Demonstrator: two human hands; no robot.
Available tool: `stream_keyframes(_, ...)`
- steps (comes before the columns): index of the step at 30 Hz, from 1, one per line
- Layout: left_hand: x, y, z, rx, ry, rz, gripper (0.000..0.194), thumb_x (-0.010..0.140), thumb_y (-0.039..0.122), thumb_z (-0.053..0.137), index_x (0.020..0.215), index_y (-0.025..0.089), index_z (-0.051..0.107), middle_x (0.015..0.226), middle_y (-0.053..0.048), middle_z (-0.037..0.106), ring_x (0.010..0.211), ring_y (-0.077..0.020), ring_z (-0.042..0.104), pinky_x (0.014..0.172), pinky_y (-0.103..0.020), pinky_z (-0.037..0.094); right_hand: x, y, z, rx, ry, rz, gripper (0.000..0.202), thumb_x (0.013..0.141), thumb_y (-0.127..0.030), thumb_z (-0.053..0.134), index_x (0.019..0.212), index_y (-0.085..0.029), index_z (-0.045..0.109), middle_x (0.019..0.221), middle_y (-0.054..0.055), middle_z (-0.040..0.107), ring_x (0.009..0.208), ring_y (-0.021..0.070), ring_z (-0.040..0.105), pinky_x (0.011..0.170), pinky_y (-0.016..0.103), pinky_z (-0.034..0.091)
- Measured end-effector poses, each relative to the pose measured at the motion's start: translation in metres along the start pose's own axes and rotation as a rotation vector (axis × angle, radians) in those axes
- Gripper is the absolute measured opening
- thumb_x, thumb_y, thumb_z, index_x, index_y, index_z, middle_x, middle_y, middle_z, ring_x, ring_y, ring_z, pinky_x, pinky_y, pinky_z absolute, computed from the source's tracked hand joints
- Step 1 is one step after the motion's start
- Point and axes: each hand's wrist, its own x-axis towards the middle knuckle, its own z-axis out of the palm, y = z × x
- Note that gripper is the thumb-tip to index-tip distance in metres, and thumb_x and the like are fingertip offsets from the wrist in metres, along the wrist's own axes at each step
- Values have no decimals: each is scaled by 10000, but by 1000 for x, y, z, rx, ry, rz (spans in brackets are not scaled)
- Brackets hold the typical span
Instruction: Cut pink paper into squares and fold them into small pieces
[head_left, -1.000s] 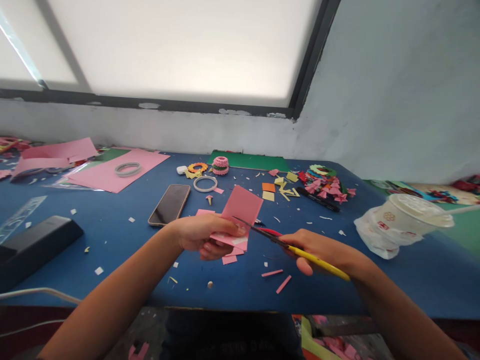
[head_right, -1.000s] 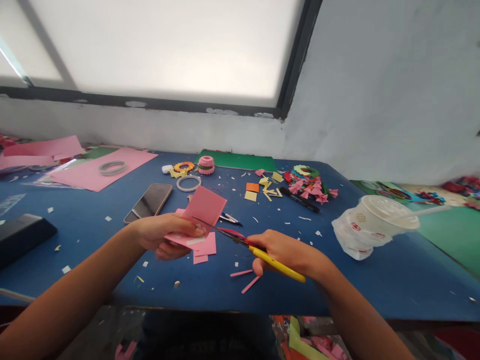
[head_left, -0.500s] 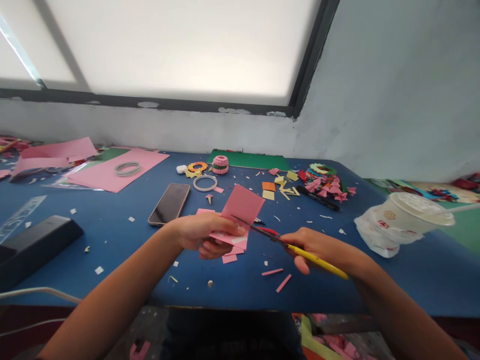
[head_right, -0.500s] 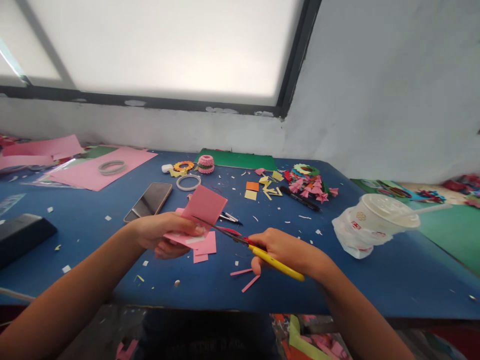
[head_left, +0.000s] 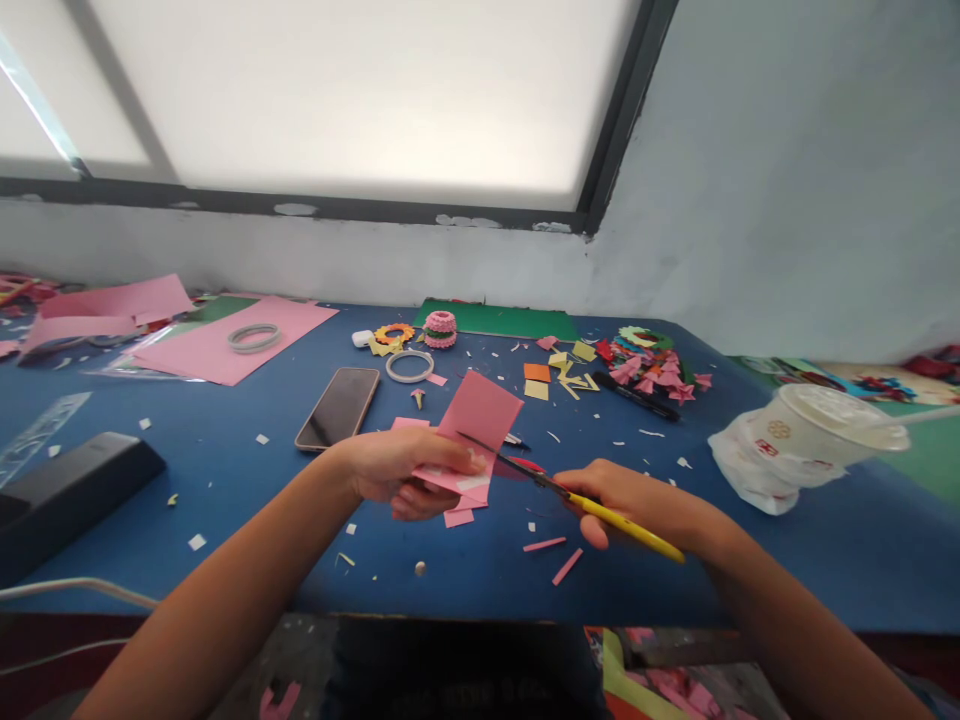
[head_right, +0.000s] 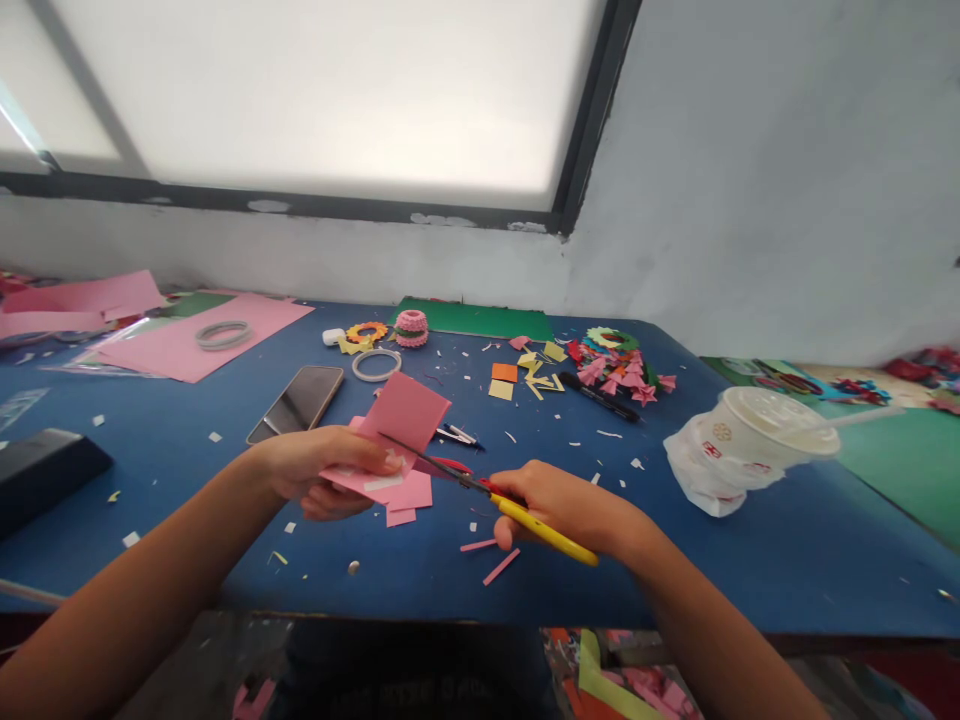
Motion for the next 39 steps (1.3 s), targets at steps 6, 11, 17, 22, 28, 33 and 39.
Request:
stream_keyframes(6,0,0,0,11,20,-4,501,836,475,431,439,185,334,330,39,262,270,-59,232,242,-152,201,3,1,3,-6,3,-56,189,874,-221,358,702,-188,430,529,-32,587,518,104,505,533,204,341)
stream_keyframes(11,0,1,3,18,5,-1,501,826,475,443,432,182,346,324,31,276,259,-58,234,237,-158,195,3,2,2,-38,17,-128,208,882,-238,343,697,-191,426,550,-22,615,535,112,514,554,209,350)
stream_keyframes(17,-1,0,2,20,11,-19,506,824,470,438,423,178,336,325,28,274,259,-57,241,233,-151,197,1,-1,0,-45,11,-76,215,888,-244,342,706,-187,442,556,-21,617,544,114,519,552,207,351)
stream_keyframes(22,-1,-1,0,4,11,-5,487,832,453,440,442,177,345,319,35,274,254,-51,244,239,-141,222,2,-4,2,-10,-6,7,170,867,-220,373,709,-187,426,558,-31,613,526,105,515,520,200,331)
stream_keyframes(28,1,-1,0,-1,-28,-8,475,812,469,468,456,180,344,320,47,266,259,-50,221,234,-133,206,3,-7,3,17,-12,35,122,842,-185,391,722,-190,410,572,-36,607,543,106,529,524,197,332)
stream_keyframes(33,5,-1,1,-1,-45,-15,425,792,456,503,500,187,349,326,58,268,259,-56,221,236,-137,212,4,-8,4,67,-23,37,126,856,-205,384,732,-195,403,569,-40,586,583,116,550,563,203,358)
stream_keyframes(39,6,-1,4,-7,-36,-30,445,794,468,497,485,185,349,326,47,272,262,-55,212,245,-151,187,7,-5,7,17,-19,-26,138,867,-251,398,747,-194,435,643,-22,604,611,126,554,570,216,369)
